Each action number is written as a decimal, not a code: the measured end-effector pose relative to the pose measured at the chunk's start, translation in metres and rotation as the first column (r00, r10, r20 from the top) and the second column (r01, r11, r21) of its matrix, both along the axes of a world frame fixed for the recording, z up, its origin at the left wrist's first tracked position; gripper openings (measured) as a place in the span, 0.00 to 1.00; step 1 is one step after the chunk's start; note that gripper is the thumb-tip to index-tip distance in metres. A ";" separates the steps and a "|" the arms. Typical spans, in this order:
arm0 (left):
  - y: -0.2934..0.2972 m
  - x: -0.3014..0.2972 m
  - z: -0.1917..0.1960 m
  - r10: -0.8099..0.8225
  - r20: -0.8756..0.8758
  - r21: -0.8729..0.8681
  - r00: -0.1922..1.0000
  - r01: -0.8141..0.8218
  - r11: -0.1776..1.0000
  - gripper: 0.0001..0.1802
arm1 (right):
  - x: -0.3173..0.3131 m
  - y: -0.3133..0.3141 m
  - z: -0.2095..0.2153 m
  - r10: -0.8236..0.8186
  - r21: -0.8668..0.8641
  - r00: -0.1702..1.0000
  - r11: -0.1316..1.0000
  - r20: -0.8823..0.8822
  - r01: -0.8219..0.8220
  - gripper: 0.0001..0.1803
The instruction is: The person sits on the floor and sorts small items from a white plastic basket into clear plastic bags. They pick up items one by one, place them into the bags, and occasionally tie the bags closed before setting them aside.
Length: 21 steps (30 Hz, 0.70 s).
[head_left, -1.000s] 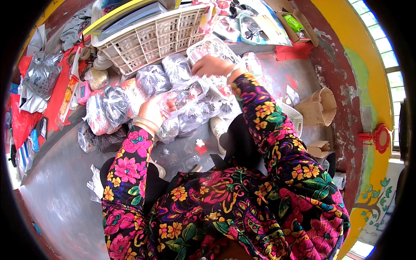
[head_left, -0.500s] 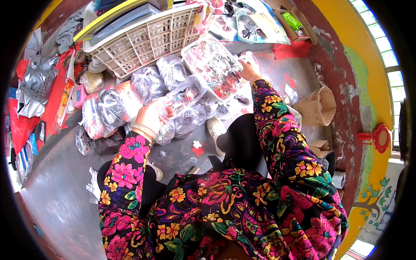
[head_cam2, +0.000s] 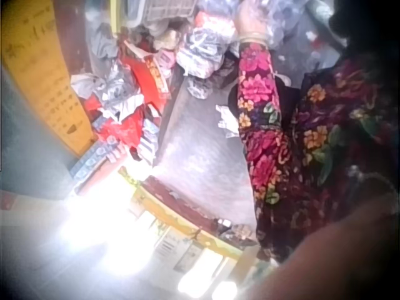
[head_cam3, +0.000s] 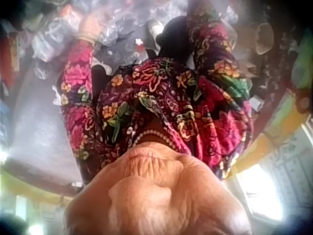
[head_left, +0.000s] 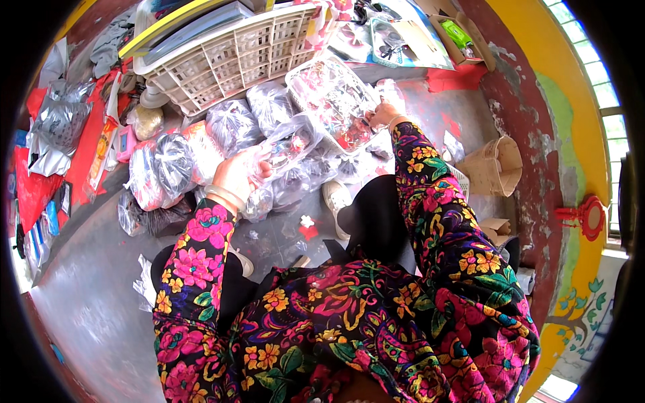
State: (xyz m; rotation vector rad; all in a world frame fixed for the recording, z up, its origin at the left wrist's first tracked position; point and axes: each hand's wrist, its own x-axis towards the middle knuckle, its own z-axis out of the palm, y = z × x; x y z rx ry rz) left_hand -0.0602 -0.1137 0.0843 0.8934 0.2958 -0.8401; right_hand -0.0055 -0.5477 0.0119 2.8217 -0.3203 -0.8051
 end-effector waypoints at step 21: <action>-0.003 -0.010 -0.013 -0.118 0.031 0.123 0.992 0.114 0.986 0.18 | -0.026 0.190 0.097 0.327 0.713 0.886 0.529 0.330 -0.461 0.15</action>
